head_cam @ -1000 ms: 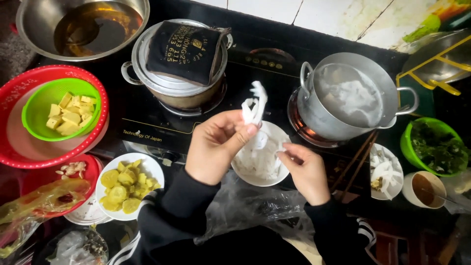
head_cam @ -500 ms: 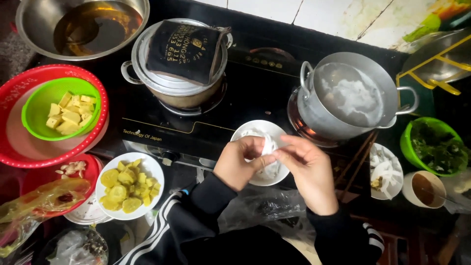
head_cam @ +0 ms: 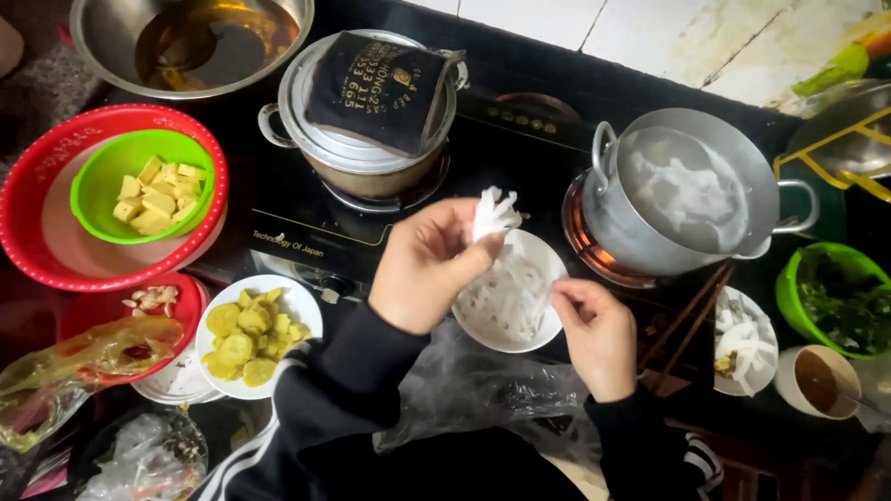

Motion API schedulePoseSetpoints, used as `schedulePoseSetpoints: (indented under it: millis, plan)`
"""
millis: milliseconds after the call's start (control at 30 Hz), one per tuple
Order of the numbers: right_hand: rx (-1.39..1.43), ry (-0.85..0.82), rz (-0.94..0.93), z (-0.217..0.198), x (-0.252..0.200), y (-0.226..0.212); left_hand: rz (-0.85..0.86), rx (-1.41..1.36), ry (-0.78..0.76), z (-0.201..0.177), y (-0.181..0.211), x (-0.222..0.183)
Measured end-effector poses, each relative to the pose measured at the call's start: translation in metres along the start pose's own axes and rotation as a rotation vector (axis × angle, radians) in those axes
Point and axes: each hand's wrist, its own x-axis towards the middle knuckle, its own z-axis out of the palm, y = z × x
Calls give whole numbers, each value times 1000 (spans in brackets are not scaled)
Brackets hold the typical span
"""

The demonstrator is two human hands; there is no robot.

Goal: Preparing a bowl of noodles by tearing noodle sheets into a bowl and then ladling hot broth and meat from a pot on the stove.

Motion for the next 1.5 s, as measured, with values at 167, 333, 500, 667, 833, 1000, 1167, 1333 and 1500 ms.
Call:
schedulePoseSetpoints:
  millis: [167,333,500,667,833,1000,1167,1333,1500]
  plan:
    - [-223,65,-104,1,1,7,60,-73,-26,8,29,6]
    - [-182,54,-198,1,-3,-3,101,-107,-117,15,30,8]
    - [-47,19,-163,1,2,29,190,323,-368,4,-18,10]
    - [50,13,-69,-6,-7,4,12,962,-392,-1,-111,4]
    - [64,45,-8,3,-10,36,3,1245,-158,-10,-118,-19]
    - [417,-229,375,12,-8,15,52,905,212,-25,-158,-59]
    - [591,-316,493,8,-12,-16,-97,721,377,-20,-186,-107]
    - [585,-291,426,10,-12,3,-357,488,563,-13,-157,-170]
    - [439,-535,232,0,-26,1,-460,-162,568,-14,-121,-211]
